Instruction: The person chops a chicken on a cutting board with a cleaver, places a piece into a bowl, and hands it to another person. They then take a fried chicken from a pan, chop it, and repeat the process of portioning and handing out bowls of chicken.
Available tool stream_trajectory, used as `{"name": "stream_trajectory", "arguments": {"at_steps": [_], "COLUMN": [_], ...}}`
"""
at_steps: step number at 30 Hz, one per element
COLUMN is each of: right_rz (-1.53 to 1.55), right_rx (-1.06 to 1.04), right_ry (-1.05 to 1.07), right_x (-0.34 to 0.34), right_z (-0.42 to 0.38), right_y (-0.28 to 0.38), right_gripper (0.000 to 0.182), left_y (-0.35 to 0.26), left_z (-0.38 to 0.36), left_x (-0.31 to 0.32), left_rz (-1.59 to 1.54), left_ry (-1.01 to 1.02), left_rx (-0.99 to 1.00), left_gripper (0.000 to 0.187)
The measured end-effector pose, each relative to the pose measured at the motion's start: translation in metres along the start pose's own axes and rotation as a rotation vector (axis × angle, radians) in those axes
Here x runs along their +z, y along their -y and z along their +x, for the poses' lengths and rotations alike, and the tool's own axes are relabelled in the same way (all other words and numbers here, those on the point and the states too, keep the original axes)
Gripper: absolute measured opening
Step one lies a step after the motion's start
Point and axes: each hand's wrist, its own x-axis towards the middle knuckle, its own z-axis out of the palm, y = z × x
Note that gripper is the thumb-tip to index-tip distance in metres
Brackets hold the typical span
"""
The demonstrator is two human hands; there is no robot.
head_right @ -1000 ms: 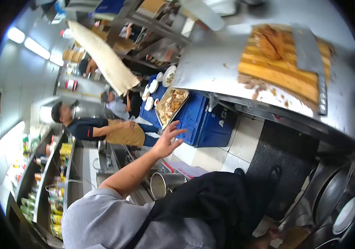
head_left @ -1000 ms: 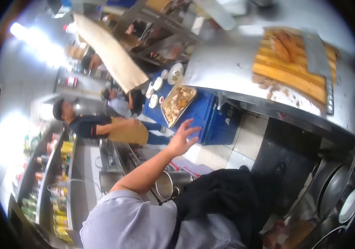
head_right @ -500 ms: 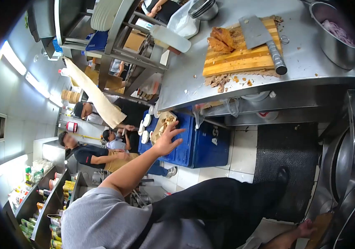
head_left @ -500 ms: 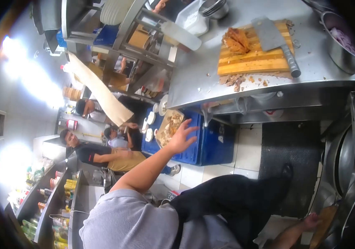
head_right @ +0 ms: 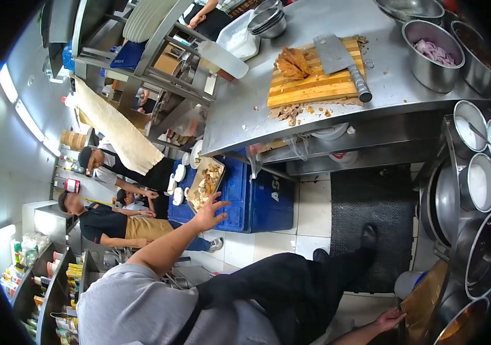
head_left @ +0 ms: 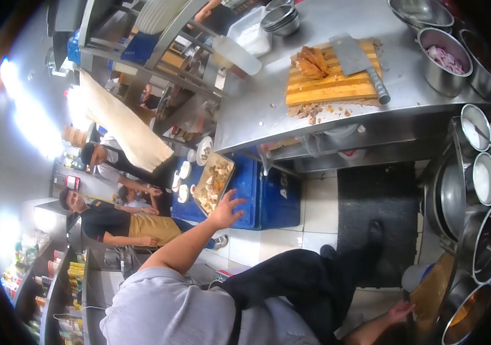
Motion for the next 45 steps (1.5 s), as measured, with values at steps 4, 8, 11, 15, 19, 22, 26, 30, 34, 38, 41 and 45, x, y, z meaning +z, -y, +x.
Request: {"name": "stream_trajectory", "arguments": {"at_steps": [4,8,11,15,19,22,26,30,34,38,41,45], "right_rz": [0.497,0.156,0.019,-0.249,-0.471,-0.516,-0.488,-0.483,-0.446,-0.576,-0.660,-0.600], "right_rx": [0.567,0.075,0.122,0.096,-0.122,-0.111,-0.148,-0.149,-0.135,-0.053,0.088,0.204], "right_ry": [0.699,0.092,-0.469,-0.507,-0.511,-0.497,-0.482,-0.329,-0.026,-0.312,-0.420,-0.260], "right_x": [-0.038,-0.053,0.064,0.076,0.103,0.194,0.232,0.195,0.159,0.153,0.164,0.190], "right_z": [0.014,-0.008,-0.064,-0.056,-0.014,-0.004,0.063,0.115,0.146,0.110,0.025,-0.078], "right_y": [0.013,-0.025,-0.014,-0.011,0.003,0.031,0.026,0.008,0.001,0.004,0.013,0.021], "right_gripper": [0.045,0.046,0.044,0.045,0.028,0.017,0.023,0.036,0.049,0.047,0.033,0.022], "left_y": [0.009,0.040,0.051,0.050,0.053,0.065,0.068,0.047,0.056,0.071,0.065,0.087], "left_z": [0.000,0.028,0.024,0.022,0.018,0.014,0.008,-0.010,-0.033,-0.055,-0.077,-0.101], "left_x": [-0.004,0.015,0.021,0.013,0.000,0.005,0.018,0.019,0.026,0.035,0.035,0.040], "left_rz": [0.004,0.069,0.118,0.096,0.089,0.085,0.035,0.072,0.100,-0.044,-0.106,-0.113], "left_ry": [-0.035,0.015,0.082,0.053,0.071,0.070,0.073,0.063,-0.010,0.003,0.024,-0.003], "left_rx": [0.123,0.243,0.249,0.233,0.182,0.187,0.182,0.119,0.078,-0.032,-0.092,-0.048], "left_gripper": [0.048,0.048,0.046,0.044,0.048,0.045,0.046,0.050,0.052,0.051,0.052,0.052]}}
